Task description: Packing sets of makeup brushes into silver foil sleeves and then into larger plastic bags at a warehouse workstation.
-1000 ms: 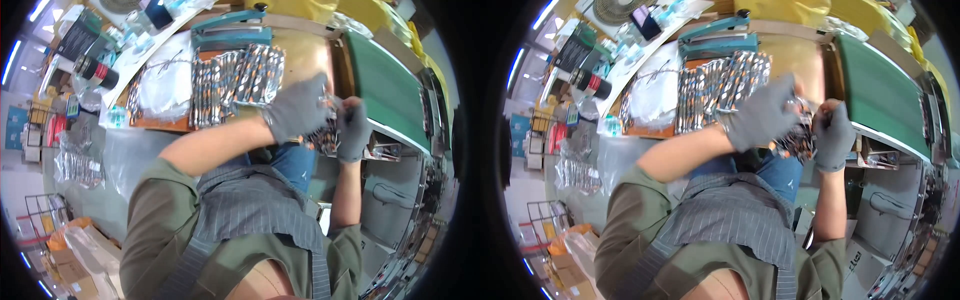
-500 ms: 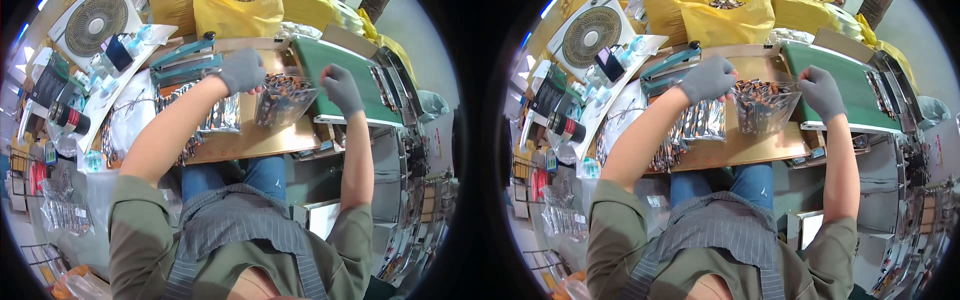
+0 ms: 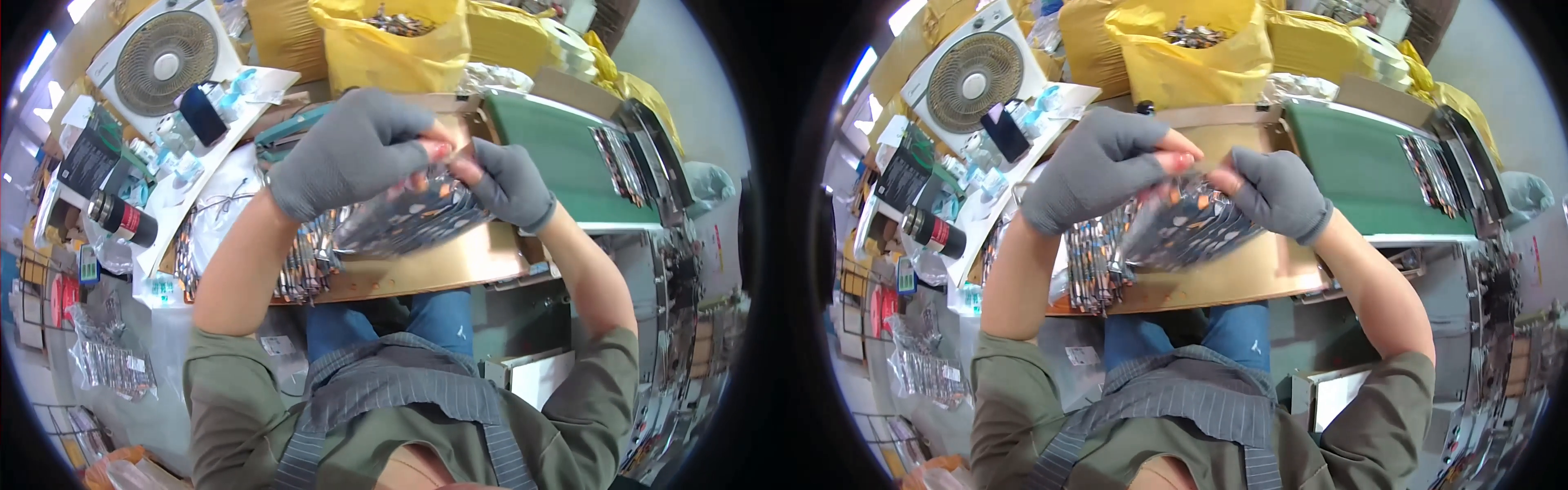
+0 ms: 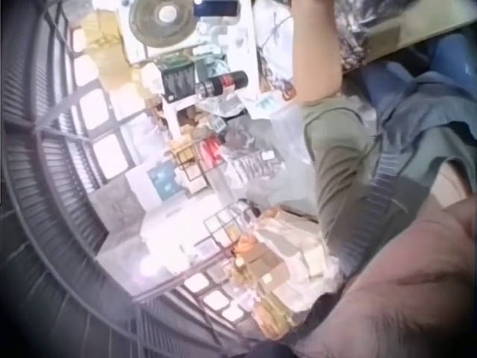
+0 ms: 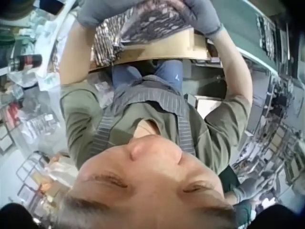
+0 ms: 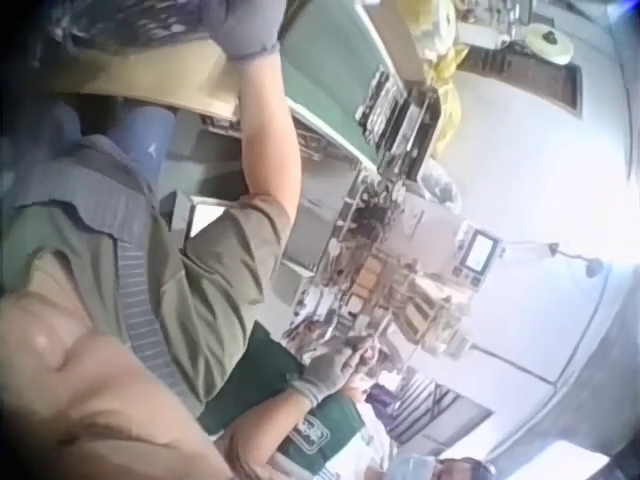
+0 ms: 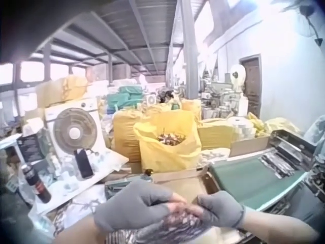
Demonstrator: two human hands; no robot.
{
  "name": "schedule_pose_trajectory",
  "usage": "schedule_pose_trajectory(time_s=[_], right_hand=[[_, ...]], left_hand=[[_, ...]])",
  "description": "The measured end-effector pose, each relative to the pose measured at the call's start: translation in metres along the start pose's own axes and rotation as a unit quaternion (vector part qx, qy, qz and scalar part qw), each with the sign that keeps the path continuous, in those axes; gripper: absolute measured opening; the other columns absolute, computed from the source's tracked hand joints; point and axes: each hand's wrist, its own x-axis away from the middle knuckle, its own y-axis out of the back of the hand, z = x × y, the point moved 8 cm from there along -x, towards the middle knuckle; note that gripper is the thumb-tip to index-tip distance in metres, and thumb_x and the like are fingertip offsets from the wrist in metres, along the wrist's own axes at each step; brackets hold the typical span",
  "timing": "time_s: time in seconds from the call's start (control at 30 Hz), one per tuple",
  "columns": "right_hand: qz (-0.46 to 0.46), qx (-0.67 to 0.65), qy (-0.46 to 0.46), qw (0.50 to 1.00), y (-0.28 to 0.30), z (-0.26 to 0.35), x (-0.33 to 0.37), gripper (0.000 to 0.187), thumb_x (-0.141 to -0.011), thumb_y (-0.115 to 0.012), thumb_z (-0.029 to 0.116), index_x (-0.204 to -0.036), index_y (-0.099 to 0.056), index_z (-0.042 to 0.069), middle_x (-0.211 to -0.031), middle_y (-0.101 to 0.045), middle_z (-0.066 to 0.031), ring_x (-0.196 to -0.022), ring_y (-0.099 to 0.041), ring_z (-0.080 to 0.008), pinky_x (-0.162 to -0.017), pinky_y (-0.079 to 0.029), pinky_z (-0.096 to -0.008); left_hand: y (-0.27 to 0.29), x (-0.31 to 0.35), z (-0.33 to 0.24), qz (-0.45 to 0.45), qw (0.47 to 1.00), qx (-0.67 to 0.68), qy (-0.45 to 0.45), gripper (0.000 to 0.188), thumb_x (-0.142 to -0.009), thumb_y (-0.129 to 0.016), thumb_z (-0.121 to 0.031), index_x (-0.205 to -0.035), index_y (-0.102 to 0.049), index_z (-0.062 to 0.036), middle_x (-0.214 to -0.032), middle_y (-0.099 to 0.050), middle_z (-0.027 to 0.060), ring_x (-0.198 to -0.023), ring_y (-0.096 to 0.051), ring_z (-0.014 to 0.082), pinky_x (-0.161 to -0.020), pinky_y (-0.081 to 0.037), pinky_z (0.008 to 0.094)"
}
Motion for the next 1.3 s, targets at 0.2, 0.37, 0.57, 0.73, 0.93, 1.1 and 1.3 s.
schedule_pose_trajectory(time_s=[0.2, 0.37, 0.57, 0.73, 0.93, 1.1, 1.3], right_hand=[[-0.089, -0.071, -0.137, 0.984, -0.085, -0.062, -0.091, 0.031, -0.082, -0.062, 0.030, -0.070, -0.056, 0.002, -0.056, -0.048, -0.0139, -0.055, -0.054, -0.0162, -0.052, -0.041, -0.0344], [-0.248, 0.105, -0.189, 0.944, -0.146, -0.175, -0.176, 0.032, -0.082, -0.061, 0.039, -0.084, -0.061, 0.006, -0.081, -0.061, -0.0185, -0.076, -0.061, -0.0338, -0.066, -0.046, -0.0415], [-0.136, 0.053, -0.174, 0.974, -0.155, -0.115, -0.265, 0.043, -0.079, -0.061, 0.046, -0.095, -0.059, 0.006, -0.096, -0.062, -0.0165, -0.086, -0.060, -0.0338, -0.073, -0.047, -0.0404], [-0.100, 0.177, -0.246, 0.948, -0.206, -0.195, -0.226, 0.028, -0.082, -0.056, 0.035, -0.084, -0.058, 0.007, -0.083, -0.062, -0.0160, -0.075, -0.061, -0.0359, -0.064, -0.048, -0.0448], [-0.150, 0.148, -0.237, 0.948, -0.225, -0.202, -0.209, 0.021, -0.081, -0.054, 0.026, -0.073, -0.058, 0.008, -0.075, -0.061, -0.0143, -0.066, -0.060, -0.0352, -0.059, -0.047, -0.0446], [-0.147, 0.126, -0.251, 0.948, -0.222, -0.204, -0.203, 0.019, -0.081, -0.053, 0.025, -0.077, -0.058, 0.007, -0.078, -0.061, -0.0149, -0.070, -0.060, -0.0356, -0.062, -0.048, -0.0446], [-0.177, -0.151, -0.323, 0.918, -0.225, -0.222, -0.172, 0.045, -0.082, -0.053, 0.040, -0.109, -0.054, 0.005, -0.102, -0.058, -0.0186, -0.093, -0.057, -0.0336, -0.079, -0.045, -0.0403]], left_hand=[[0.002, 0.046, 0.183, -0.160, 0.960, 0.146, 0.176, 0.059, -0.060, -0.080, -0.035, -0.106, -0.064, -0.0029, -0.094, -0.066, 0.0100, -0.087, -0.061, 0.0175, -0.081, -0.046, 0.0300], [0.008, 0.048, 0.291, -0.261, 0.873, 0.350, 0.220, 0.056, -0.061, -0.083, -0.025, -0.103, -0.063, 0.0059, -0.095, -0.066, 0.0107, -0.084, -0.061, 0.0154, -0.080, -0.047, 0.0290], [0.058, 0.045, 0.388, -0.260, 0.805, 0.440, 0.302, 0.037, -0.075, -0.071, -0.018, -0.104, -0.063, 0.0029, -0.097, -0.066, 0.0111, -0.086, -0.064, 0.0187, -0.081, -0.049, 0.0299], [0.074, 0.055, 0.409, -0.283, 0.836, 0.318, 0.346, 0.052, -0.062, -0.081, -0.029, -0.097, -0.066, 0.0053, -0.095, -0.065, 0.0116, -0.081, -0.061, 0.0198, -0.075, -0.047, 0.0301], [0.081, 0.062, 0.385, -0.298, 0.820, 0.320, 0.369, 0.046, -0.064, -0.080, -0.023, -0.096, -0.065, 0.0063, -0.089, -0.066, 0.0105, -0.079, -0.061, 0.0175, -0.073, -0.048, 0.0294], [0.080, 0.055, 0.377, -0.293, 0.819, 0.333, 0.364, 0.043, -0.065, -0.079, -0.021, -0.097, -0.065, 0.0038, -0.090, -0.066, 0.0088, -0.079, -0.062, 0.0172, -0.074, -0.048, 0.0296], [0.074, 0.060, 0.371, -0.259, 0.792, 0.342, 0.434, 0.038, -0.066, -0.078, -0.024, -0.092, -0.068, 0.0018, -0.089, -0.067, 0.0092, -0.078, -0.063, 0.0171, -0.075, -0.049, 0.0290]])
